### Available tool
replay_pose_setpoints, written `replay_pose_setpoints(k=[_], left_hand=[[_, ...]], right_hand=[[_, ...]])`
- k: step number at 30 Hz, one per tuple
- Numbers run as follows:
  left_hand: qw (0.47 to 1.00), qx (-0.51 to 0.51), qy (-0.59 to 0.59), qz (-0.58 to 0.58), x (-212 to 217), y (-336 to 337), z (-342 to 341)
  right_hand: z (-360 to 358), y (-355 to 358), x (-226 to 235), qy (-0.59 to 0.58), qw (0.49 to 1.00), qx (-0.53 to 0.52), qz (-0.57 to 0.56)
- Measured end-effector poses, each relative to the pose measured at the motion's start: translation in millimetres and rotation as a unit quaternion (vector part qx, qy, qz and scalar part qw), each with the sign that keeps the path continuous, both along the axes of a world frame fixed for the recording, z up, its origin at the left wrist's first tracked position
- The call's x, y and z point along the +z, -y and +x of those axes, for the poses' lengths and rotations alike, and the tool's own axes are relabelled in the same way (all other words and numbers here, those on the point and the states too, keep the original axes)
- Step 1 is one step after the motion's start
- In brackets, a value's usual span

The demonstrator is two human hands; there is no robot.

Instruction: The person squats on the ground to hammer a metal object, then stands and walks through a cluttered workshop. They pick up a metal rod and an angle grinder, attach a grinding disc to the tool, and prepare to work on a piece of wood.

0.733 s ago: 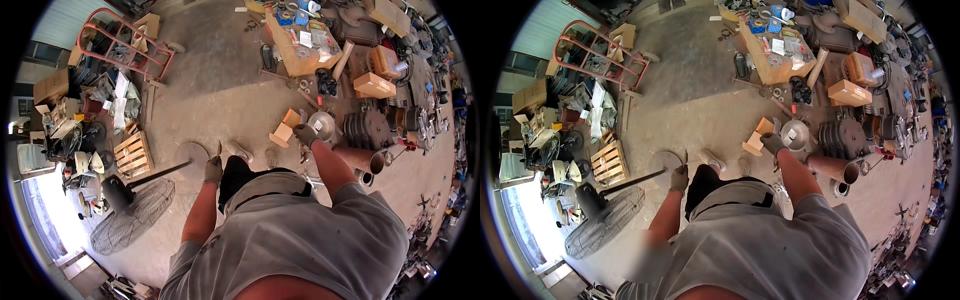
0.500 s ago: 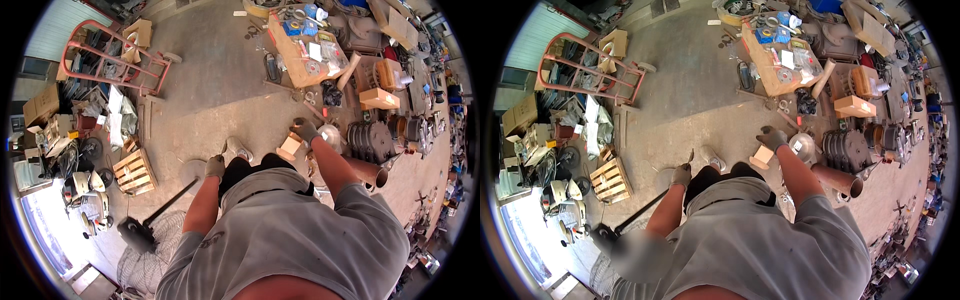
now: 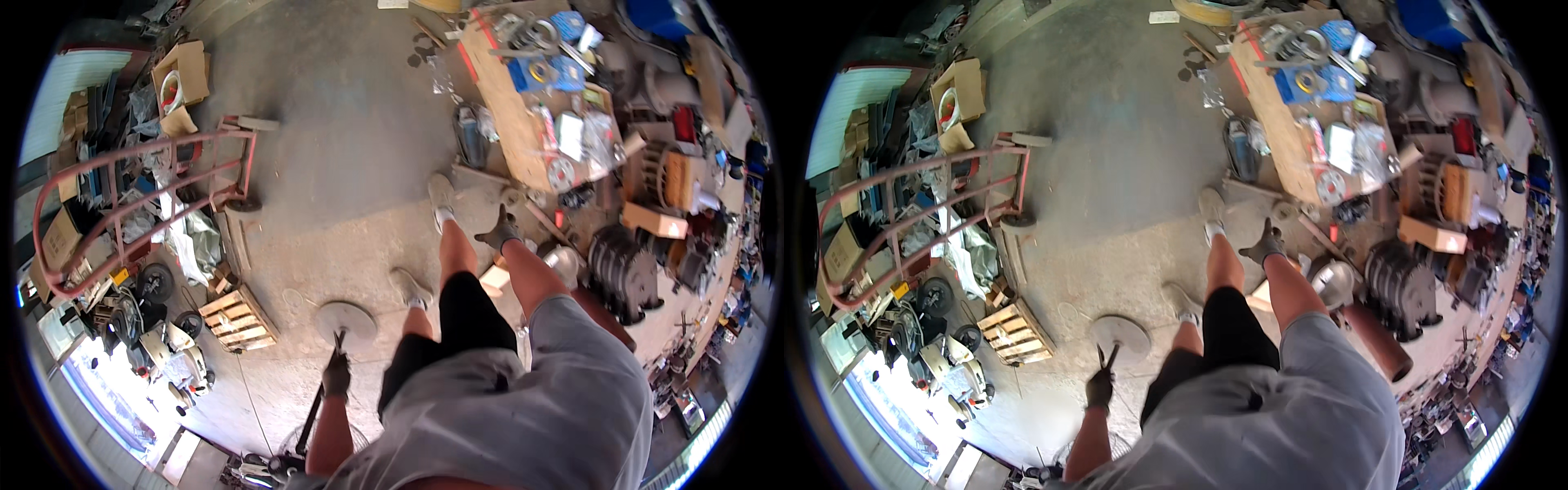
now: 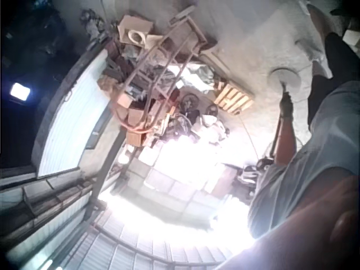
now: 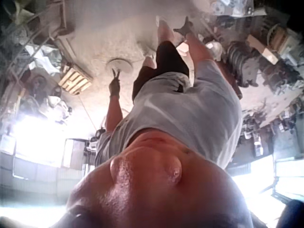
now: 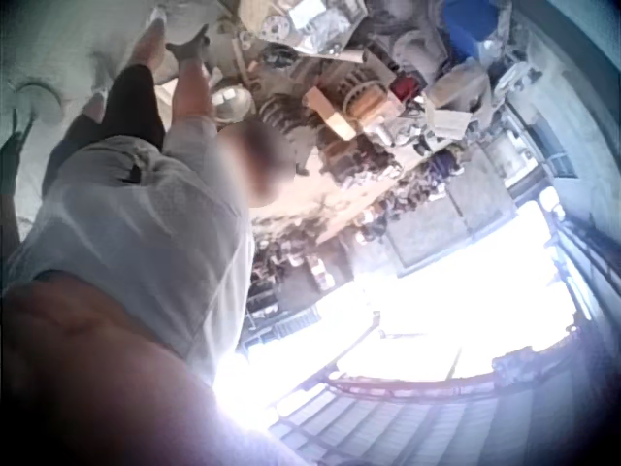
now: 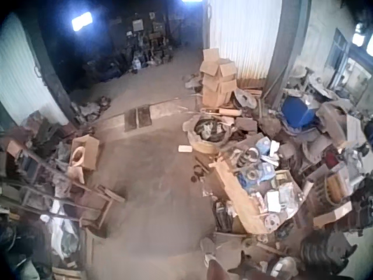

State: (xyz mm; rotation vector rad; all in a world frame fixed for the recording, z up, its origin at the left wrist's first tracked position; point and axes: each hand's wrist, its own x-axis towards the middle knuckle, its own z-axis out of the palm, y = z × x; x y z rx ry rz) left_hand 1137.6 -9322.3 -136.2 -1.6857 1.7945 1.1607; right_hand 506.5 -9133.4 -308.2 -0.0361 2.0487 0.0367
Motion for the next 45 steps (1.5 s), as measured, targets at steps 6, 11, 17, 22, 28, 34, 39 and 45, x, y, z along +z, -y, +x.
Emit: replay_pose_setpoints(k=[6,11,17,22,28,34,39,45], left_hand=[[0.976,0.170,0.014,0.137,-14.3,3.0,-211.4],[0.967,0.146,0.048,0.204,-59.0,19.5,-322.8],[0.959,0.067,0.083,0.261,-104.3,51.3,-387.3],[0.962,0.088,0.112,0.234,-113.5,46.6,-340.8],[0.966,-0.028,0.108,0.235,-113.1,56.5,-339.2],[0.949,0.204,0.023,0.238,-59.7,67.5,-350.5],[0.949,0.242,-0.057,0.194,-41.1,100.7,-386.8],[0.954,0.173,-0.188,0.156,22.8,158.5,-450.4]], right_hand=[[-136.7,98.8,-218.1,-0.071,0.996,-0.053,-0.013],[-212.3,163.9,-351.7,-0.059,0.996,-0.063,0.003],[-254.2,141.7,-499.3,-0.166,0.982,-0.094,0.006],[-224.8,170.7,-530.6,-0.227,0.958,-0.175,-0.010],[-252.5,121.2,-513.9,-0.192,0.946,-0.128,-0.228],[-215.0,150.0,-324.6,0.011,0.841,-0.278,-0.465],[-201.8,132.9,-139.3,0.296,0.734,-0.389,-0.471],[-119.3,129.1,50.9,0.477,0.574,-0.490,-0.450]])
